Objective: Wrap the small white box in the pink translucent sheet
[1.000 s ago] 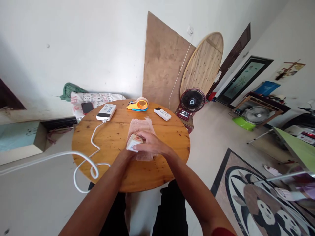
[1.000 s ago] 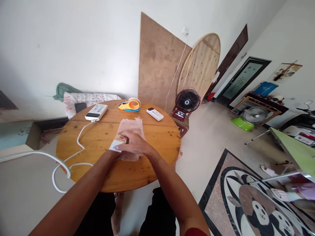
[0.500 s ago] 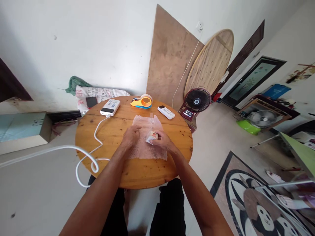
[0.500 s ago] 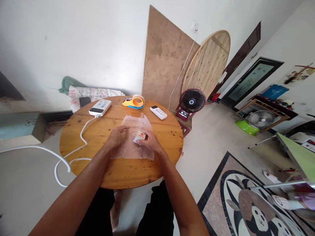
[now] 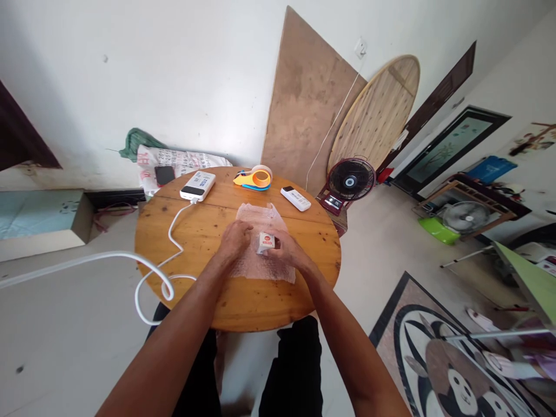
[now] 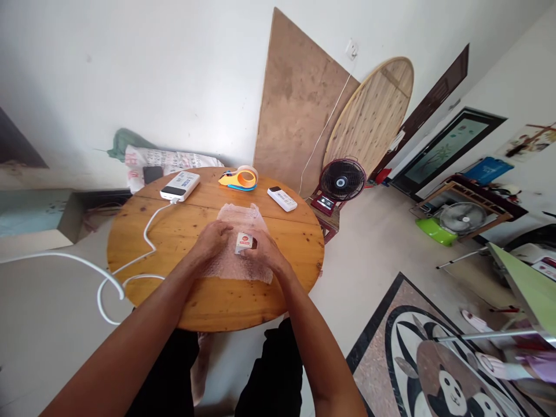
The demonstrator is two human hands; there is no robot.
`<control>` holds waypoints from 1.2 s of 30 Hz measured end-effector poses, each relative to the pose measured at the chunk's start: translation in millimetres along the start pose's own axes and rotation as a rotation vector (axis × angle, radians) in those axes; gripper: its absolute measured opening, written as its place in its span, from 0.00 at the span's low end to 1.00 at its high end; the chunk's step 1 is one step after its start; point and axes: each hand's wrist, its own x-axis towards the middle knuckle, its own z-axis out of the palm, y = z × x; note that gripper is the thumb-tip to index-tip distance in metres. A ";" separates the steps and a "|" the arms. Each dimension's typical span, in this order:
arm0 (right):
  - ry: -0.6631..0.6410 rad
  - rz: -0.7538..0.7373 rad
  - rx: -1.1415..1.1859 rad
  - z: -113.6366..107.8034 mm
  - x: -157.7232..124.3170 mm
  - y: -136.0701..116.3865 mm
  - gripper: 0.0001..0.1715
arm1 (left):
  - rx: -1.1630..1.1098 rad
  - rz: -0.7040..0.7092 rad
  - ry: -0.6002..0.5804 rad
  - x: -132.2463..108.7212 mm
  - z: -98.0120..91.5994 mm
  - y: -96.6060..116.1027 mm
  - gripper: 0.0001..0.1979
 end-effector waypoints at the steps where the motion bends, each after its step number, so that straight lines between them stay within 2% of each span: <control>1: 0.011 0.008 -0.015 1.6 -0.4 0.3 0.33 | 0.001 0.001 0.002 -0.2 0.3 0.0 0.18; 7: 0.045 0.021 -0.114 9.9 -5.6 -2.0 0.35 | 0.011 0.022 0.002 -0.8 0.4 0.9 0.16; 13: 0.051 -0.054 -0.007 0.7 -13.1 -2.8 0.41 | 0.012 0.039 0.031 -2.0 2.1 1.8 0.17; 21: 0.109 0.049 0.203 -8.1 -34.1 3.3 0.24 | 0.000 0.105 0.125 -5.5 0.8 7.9 0.21; 24: 0.047 -0.028 0.124 -11.9 -50.4 -3.7 0.16 | 0.003 0.143 0.163 -7.4 -2.5 15.9 0.23; 26: -0.018 -0.115 0.006 -14.1 -62.0 -10.4 0.17 | 0.009 0.173 0.165 -10.1 -7.8 24.1 0.22; 29: -0.049 -0.193 -0.183 -11.4 -74.3 -18.4 0.20 | 0.029 0.237 0.134 -21.6 -23.0 38.2 0.20; 32: 0.001 -0.228 -0.321 -1.7 -78.7 -20.9 0.09 | 0.080 0.388 0.072 -45.6 -41.3 47.4 0.17; 34: 0.045 -0.236 -0.351 4.4 -78.7 -20.5 0.08 | 0.115 0.487 0.063 -65.0 -48.8 47.6 0.15; 36: 0.081 -0.220 -0.341 7.5 -78.0 -20.0 0.09 | 0.164 0.514 0.054 -81.7 -50.0 43.6 0.17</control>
